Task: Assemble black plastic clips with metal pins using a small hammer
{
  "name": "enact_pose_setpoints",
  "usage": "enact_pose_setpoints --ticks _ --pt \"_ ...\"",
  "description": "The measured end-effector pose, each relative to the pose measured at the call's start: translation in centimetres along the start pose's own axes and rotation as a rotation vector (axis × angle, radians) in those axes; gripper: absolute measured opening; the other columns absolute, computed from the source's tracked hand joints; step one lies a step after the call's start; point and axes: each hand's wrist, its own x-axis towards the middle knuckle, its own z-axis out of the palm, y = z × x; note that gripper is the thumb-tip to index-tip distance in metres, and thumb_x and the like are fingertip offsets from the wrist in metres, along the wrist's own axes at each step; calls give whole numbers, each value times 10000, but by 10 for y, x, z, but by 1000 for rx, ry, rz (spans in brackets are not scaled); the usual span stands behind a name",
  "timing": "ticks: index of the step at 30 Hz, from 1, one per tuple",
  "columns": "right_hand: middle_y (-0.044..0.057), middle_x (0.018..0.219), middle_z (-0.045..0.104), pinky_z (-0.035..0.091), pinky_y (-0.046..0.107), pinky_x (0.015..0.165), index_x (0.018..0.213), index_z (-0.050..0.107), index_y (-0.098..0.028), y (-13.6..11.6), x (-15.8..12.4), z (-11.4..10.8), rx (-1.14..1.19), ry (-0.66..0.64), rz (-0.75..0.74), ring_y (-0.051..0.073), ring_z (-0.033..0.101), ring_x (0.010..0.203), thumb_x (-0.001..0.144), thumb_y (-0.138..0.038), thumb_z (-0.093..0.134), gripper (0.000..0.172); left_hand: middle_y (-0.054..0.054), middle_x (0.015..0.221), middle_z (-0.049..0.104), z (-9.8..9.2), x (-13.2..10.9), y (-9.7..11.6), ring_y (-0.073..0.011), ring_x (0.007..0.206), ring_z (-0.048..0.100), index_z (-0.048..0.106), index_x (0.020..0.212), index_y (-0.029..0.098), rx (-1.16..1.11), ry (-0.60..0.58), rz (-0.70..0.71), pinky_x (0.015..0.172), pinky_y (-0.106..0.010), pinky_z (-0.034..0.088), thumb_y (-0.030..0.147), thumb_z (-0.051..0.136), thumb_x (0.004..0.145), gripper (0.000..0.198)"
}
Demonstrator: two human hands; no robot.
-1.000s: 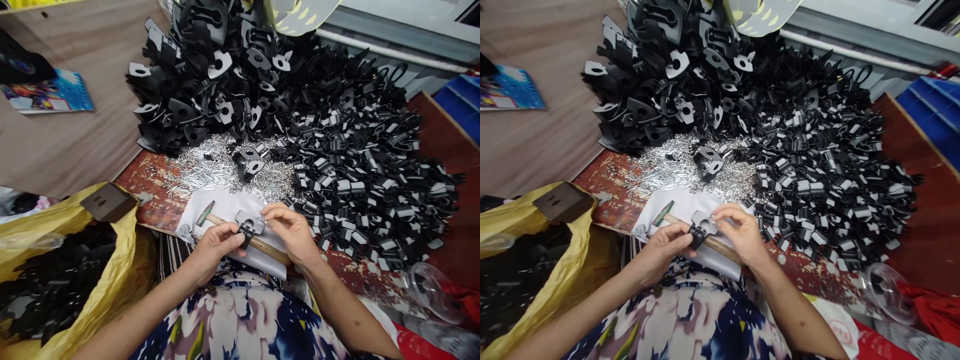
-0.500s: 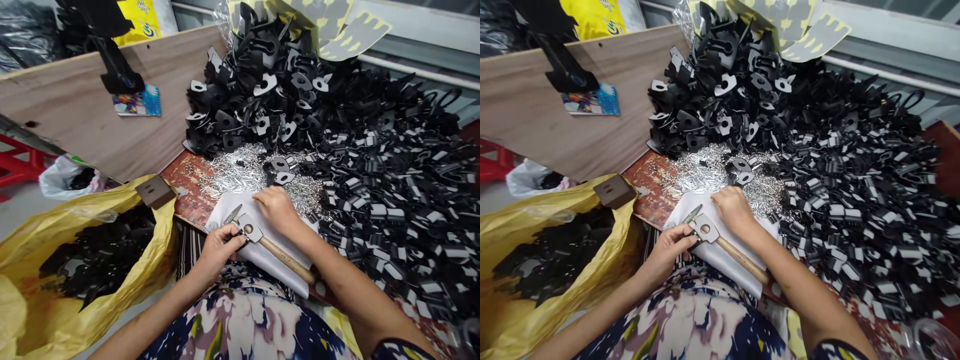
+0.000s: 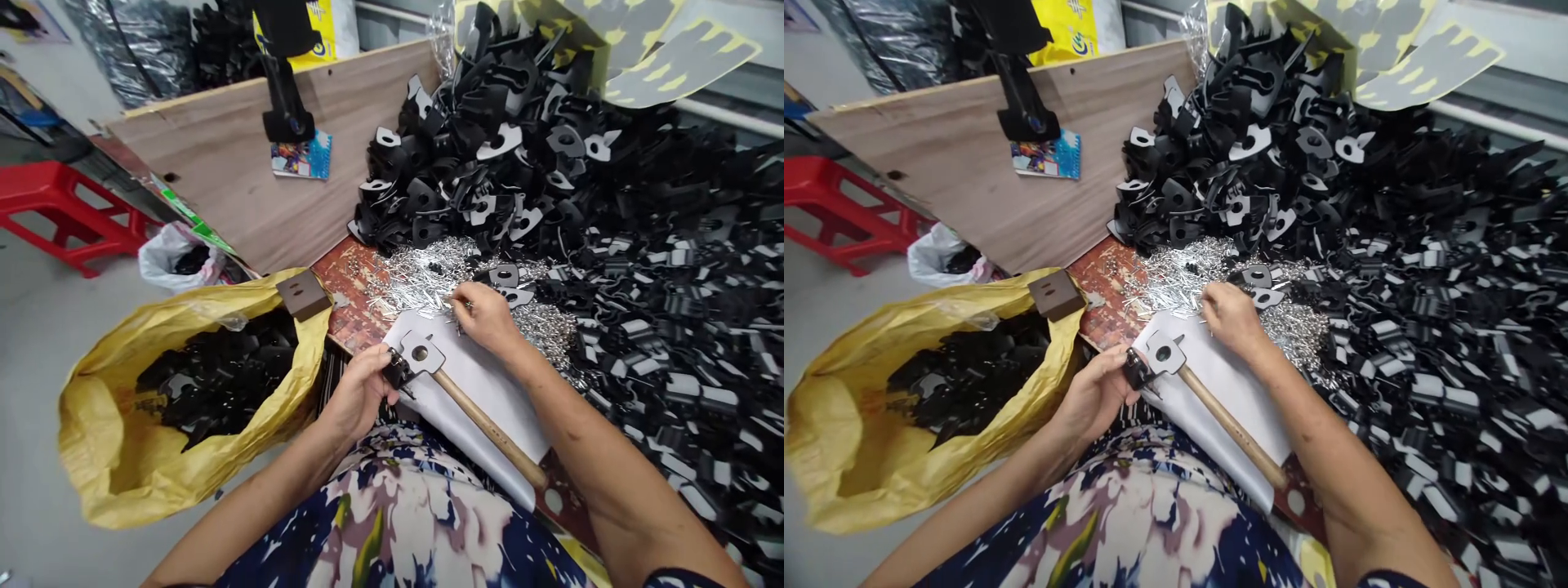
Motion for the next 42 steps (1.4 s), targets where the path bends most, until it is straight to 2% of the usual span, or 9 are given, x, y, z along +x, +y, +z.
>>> enact_pose_setpoints --ticks 4,9,12,18,23,27,33,39,42 --pt "33 917 722 571 358 794 942 720 -220 -23 -30 -28 321 238 3 177 676 855 962 -147 582 158 -22 703 633 6 3 -2 -122 542 526 712 768 142 -49 32 -31 375 -210 413 440 793 722 311" --pt "10 960 741 534 491 1093 1116 734 -267 -78 -66 -42 458 135 -116 155 698 887 953 -45 549 332 -6 693 624 14 6 -11 -86 527 481 687 696 140 -24 -4 -43 358 -166 328 386 851 730 297" --pt "1 967 752 533 460 1110 1166 697 -246 -97 -70 -35 503 117 -146 139 701 863 957 -57 573 307 4 702 623 16 7 -14 -93 550 493 693 713 151 -40 -20 -59 378 -169 380 362 865 736 273" --pt "-11 935 744 520 448 1130 1104 666 -226 -101 -64 -24 501 95 -121 132 691 837 965 -82 566 224 8 692 619 13 3 -15 -97 548 504 702 744 151 -71 -24 -63 411 -188 459 345 880 726 264" --pt "-3 923 733 528 430 1121 1091 651 -215 -103 -62 -32 451 73 -159 129 679 799 987 -113 546 180 4 727 640 9 0 -19 -109 569 531 708 808 153 -71 -39 -51 439 -212 492 346 850 768 243" --pt "1 801 686 530 436 1117 1087 666 -211 -117 -62 -39 195 60 -301 154 635 754 998 -83 472 249 18 707 621 17 -3 -18 -106 586 533 674 770 157 -70 11 -20 502 -219 499 349 871 730 278" --pt "2 696 625 555 404 1078 865 690 -221 -137 -57 -30 -187 149 -493 162 565 669 980 -44 474 302 35 664 557 32 -3 -20 -107 634 507 558 643 193 -101 197 76 611 -215 480 298 914 595 375" --pt "9 695 595 531 393 1093 832 670 -194 -131 -59 -28 -128 166 -491 163 538 675 986 -74 504 256 34 698 539 23 -10 -20 -93 621 466 545 725 181 -18 42 27 584 -203 448 347 860 731 356" --pt "10 710 587 502 430 1115 895 660 -198 -127 -61 -29 15 164 -391 171 549 708 1015 -144 503 205 33 823 580 15 -19 -15 -100 669 523 567 924 204 119 -38 154 604 -201 485 327 862 746 365"
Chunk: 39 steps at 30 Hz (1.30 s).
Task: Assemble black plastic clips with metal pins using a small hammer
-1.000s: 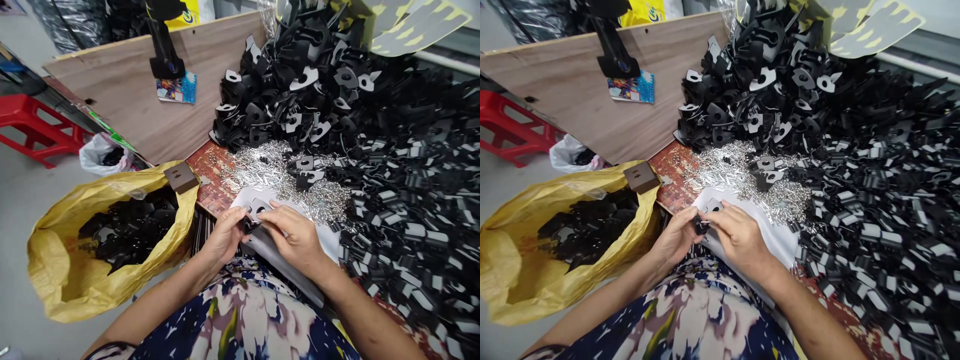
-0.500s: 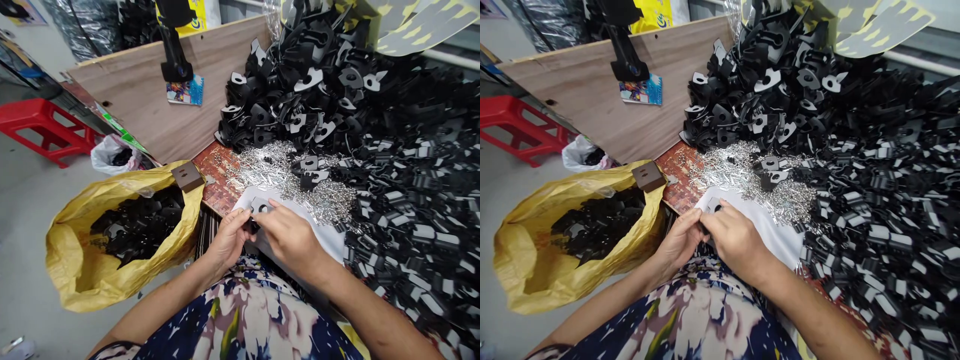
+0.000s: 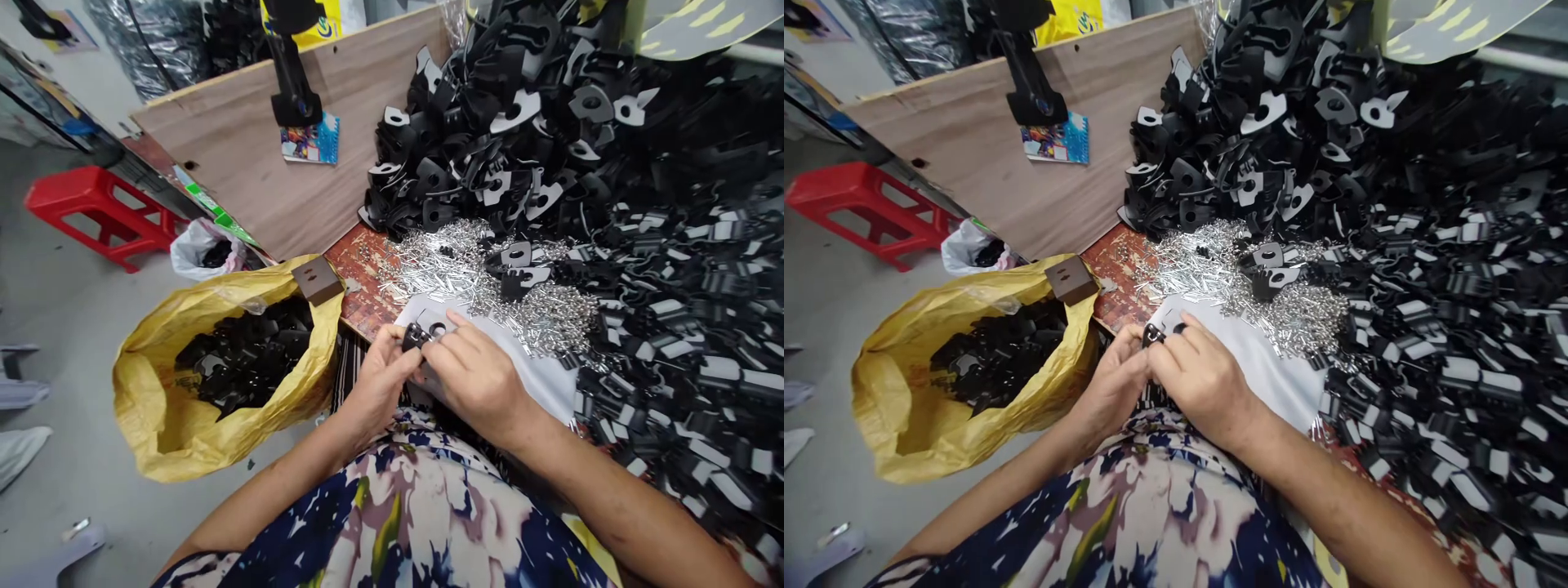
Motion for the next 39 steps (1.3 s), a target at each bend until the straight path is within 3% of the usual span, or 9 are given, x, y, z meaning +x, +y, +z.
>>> enact_pose_setpoints --ticks 4,8,15,18,23,25,29,34,39 --pt "59 974 684 544 369 957 1199 604 -189 9 -19 -1 183 -78 211 187 634 902 1045 -187 466 206 10 912 631 -25 -14 15 -98 592 529 575 1140 245 354 59 76 448 -171 404 327 822 800 428" --pt "83 876 639 467 364 668 904 599 -198 26 -65 -6 -68 -411 434 240 596 779 947 -395 675 216 12 756 609 -53 -20 23 -105 508 495 630 1144 225 589 77 -77 411 -173 356 474 608 961 309" --pt "1 689 633 371 307 538 991 581 -216 43 -111 -18 -5 -740 711 193 577 562 930 -279 578 88 34 641 536 -45 -4 -23 -137 509 463 713 1036 208 652 70 -44 436 -210 360 531 635 915 354" --pt "-7 685 692 461 316 547 1288 588 -225 44 -119 -36 67 -654 716 217 649 564 955 -276 537 341 32 623 521 -41 2 -33 -143 532 452 774 1023 192 762 41 48 516 -235 364 472 597 946 340" --pt "47 1195 754 590 314 734 1562 425 -368 23 -124 -58 55 -190 548 230 757 918 1006 -257 537 578 20 609 531 -44 3 -34 -174 599 501 793 953 189 852 52 157 625 -261 365 413 519 1000 358" --pt "50 1101 769 592 299 708 1592 382 -364 12 -123 -51 40 -85 499 219 753 840 989 -206 562 649 21 590 515 -45 3 -35 -183 592 499 790 930 190 826 71 160 629 -270 357 424 535 995 352" --pt "10 788 714 542 285 530 1593 383 -346 2 -120 -31 27 -252 427 182 659 572 993 -155 490 639 19 583 505 -44 4 -36 -188 582 474 766 858 199 800 91 169 613 -278 337 440 585 970 321" --pt "50 938 749 584 283 635 1609 354 -334 2 -125 -37 55 -121 468 188 715 714 987 -154 546 676 6 605 535 -45 3 -35 -191 590 497 771 870 202 794 74 169 615 -276 349 446 566 982 338" --pt "45 950 759 614 321 662 1553 445 -308 5 -125 -28 137 -352 561 200 721 713 1034 -235 481 525 10 608 536 -47 3 -38 -185 599 532 744 911 186 860 75 162 620 -269 381 430 470 1020 384"
